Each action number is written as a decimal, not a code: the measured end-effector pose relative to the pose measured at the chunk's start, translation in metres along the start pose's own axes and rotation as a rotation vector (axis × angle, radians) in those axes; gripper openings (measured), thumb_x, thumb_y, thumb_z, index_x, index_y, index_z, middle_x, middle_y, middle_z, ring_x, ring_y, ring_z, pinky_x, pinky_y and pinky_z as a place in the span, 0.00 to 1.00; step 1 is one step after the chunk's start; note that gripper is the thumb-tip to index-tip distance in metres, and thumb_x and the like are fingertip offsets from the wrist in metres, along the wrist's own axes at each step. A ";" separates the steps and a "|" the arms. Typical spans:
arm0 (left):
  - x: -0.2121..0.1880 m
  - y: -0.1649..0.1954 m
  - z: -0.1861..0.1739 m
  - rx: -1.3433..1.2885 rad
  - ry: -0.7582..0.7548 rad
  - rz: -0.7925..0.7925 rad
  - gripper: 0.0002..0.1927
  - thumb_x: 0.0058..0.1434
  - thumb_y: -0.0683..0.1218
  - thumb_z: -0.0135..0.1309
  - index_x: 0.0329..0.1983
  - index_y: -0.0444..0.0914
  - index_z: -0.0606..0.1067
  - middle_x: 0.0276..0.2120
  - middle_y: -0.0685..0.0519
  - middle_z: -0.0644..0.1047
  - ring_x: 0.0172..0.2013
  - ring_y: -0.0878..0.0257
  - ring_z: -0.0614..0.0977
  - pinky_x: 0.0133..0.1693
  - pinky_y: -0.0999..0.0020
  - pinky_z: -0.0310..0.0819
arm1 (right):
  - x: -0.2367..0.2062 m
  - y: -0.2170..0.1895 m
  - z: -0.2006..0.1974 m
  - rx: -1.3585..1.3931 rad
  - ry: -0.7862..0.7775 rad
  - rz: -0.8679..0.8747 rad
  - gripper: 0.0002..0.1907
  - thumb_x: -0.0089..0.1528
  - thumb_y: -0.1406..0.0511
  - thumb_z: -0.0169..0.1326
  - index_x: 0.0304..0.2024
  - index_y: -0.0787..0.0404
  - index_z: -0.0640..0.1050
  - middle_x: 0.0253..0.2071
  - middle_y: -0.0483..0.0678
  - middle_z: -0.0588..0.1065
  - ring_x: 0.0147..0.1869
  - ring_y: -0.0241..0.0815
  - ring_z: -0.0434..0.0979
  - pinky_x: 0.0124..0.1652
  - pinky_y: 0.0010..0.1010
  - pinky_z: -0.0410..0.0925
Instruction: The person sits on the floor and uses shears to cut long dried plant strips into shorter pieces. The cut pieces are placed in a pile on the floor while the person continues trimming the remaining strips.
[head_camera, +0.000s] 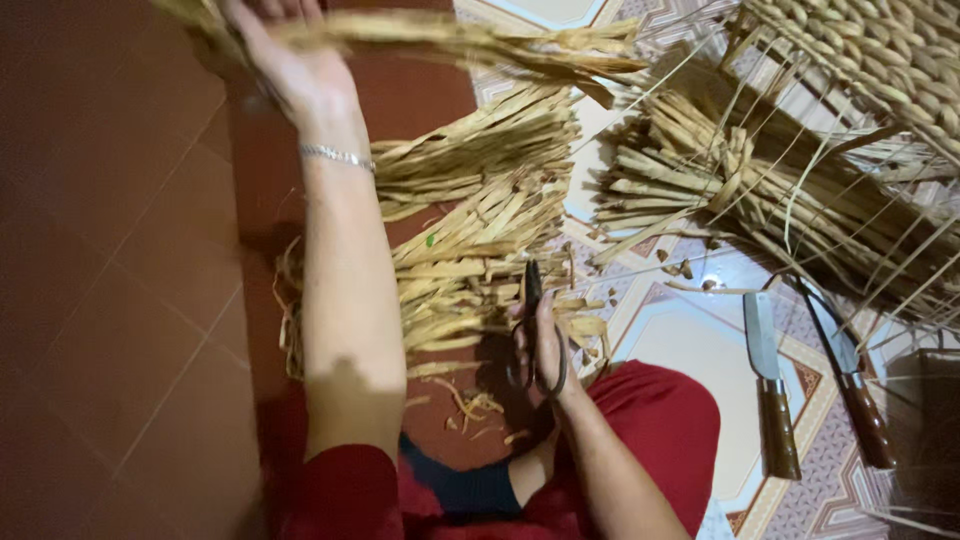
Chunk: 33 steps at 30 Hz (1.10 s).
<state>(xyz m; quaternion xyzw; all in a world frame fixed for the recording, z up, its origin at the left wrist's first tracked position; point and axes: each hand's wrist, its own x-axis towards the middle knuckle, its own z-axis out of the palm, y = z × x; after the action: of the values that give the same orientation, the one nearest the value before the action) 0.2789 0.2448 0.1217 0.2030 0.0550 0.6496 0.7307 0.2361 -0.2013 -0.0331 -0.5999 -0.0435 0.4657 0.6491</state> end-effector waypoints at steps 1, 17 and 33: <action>-0.007 -0.007 -0.011 0.001 0.152 -0.048 0.35 0.68 0.53 0.48 0.74 0.44 0.51 0.61 0.42 0.63 0.56 0.51 0.74 0.59 0.52 0.70 | -0.002 -0.004 0.002 0.009 -0.012 0.009 0.43 0.66 0.34 0.29 0.47 0.62 0.75 0.20 0.40 0.65 0.18 0.31 0.62 0.20 0.24 0.58; -0.056 0.053 -0.124 1.680 0.240 -0.721 0.52 0.67 0.66 0.51 0.78 0.36 0.37 0.52 0.41 0.71 0.50 0.57 0.75 0.56 0.55 0.72 | -0.027 -0.032 0.000 0.065 -0.038 0.017 0.40 0.67 0.38 0.31 0.53 0.64 0.73 0.22 0.41 0.65 0.19 0.32 0.62 0.20 0.25 0.58; -0.281 0.072 -0.156 2.253 -1.239 -0.958 0.54 0.60 0.70 0.54 0.79 0.46 0.43 0.63 0.36 0.64 0.63 0.41 0.64 0.64 0.42 0.52 | -0.005 -0.034 -0.038 -0.049 0.149 -0.201 0.43 0.67 0.36 0.30 0.49 0.64 0.76 0.20 0.43 0.67 0.20 0.35 0.65 0.23 0.27 0.59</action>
<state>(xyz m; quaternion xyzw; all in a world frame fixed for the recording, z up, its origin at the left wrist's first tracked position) 0.1164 0.0124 -0.0460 0.8969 0.2797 -0.2558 0.2277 0.2757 -0.2275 -0.0133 -0.6413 -0.0664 0.3510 0.6791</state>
